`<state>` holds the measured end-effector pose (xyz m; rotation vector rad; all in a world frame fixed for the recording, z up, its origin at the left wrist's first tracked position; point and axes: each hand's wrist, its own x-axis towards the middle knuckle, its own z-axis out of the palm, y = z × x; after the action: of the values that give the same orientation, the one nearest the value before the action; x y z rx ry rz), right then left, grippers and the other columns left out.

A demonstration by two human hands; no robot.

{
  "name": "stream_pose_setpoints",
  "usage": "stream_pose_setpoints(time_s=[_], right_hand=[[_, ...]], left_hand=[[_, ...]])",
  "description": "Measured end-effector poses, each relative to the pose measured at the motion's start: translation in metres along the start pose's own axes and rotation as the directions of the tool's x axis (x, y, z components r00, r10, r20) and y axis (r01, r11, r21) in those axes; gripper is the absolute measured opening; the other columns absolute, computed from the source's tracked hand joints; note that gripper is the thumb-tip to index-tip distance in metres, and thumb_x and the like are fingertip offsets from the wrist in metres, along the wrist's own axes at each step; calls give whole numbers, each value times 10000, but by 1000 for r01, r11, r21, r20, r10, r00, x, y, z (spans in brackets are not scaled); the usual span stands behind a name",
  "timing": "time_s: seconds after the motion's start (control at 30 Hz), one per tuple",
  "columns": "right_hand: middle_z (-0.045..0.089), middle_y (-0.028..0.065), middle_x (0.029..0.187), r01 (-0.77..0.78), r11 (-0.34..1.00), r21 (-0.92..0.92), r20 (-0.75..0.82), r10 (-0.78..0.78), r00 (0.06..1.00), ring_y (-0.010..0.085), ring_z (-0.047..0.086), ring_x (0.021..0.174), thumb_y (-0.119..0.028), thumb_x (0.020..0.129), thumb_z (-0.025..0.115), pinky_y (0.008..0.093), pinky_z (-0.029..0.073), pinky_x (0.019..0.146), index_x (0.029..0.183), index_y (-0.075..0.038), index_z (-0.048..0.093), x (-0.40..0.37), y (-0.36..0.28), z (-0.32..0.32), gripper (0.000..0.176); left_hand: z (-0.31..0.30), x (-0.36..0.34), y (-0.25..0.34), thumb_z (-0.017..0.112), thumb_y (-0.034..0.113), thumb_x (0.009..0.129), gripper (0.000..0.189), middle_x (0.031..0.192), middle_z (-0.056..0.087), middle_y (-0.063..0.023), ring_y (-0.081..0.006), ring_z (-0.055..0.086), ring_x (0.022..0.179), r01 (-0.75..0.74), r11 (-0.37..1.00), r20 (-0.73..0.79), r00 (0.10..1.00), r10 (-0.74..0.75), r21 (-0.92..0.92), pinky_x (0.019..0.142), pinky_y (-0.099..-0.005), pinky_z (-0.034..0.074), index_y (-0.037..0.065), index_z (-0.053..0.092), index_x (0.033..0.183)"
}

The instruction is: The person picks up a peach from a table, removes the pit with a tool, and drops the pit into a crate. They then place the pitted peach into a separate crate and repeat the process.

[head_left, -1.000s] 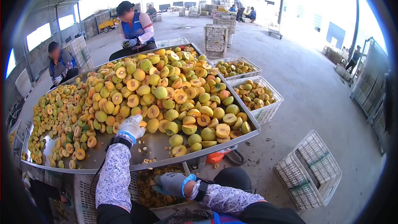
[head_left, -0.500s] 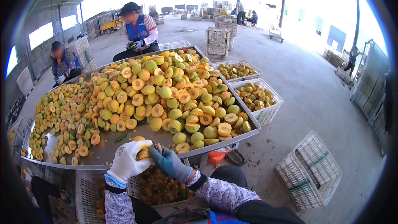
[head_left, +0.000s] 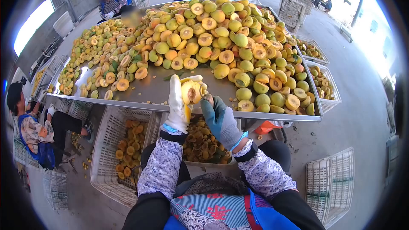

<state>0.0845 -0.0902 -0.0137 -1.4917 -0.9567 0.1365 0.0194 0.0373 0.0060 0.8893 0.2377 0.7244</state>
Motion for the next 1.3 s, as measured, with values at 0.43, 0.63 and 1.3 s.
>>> stream_pose_setpoints(time_s=[0.43,0.63,1.3], right_hand=[[679,268,824,-102,995,-8,197,101,975,452,671,799,-317,1030,563,454,514,664,1012,12,632,-12,-8,9,336],[688,165,786,-137,990,-36,278,142,950,166,617,722,-255,1056,534,370,509,677,998,31,649,-21,-6,9,314],[606,-57,831,-422,809,408,348,290,892,54,498,772,-294,1088,471,278,472,662,1084,13,670,-29,4,19,366]], left_hand=[[20,-25,-16,343,470,1083,576,1124,676,-185,-282,678,990,-190,982,-33,981,190,25,893,-399,564,-29,607,1200],[15,-28,-9,433,430,1065,517,952,718,-163,-248,698,790,-96,994,-82,992,99,44,707,-353,582,-26,676,1093],[32,-29,-11,506,361,1059,430,1106,703,-148,-207,693,932,-229,938,-30,969,245,261,748,-291,579,-11,648,1220]])
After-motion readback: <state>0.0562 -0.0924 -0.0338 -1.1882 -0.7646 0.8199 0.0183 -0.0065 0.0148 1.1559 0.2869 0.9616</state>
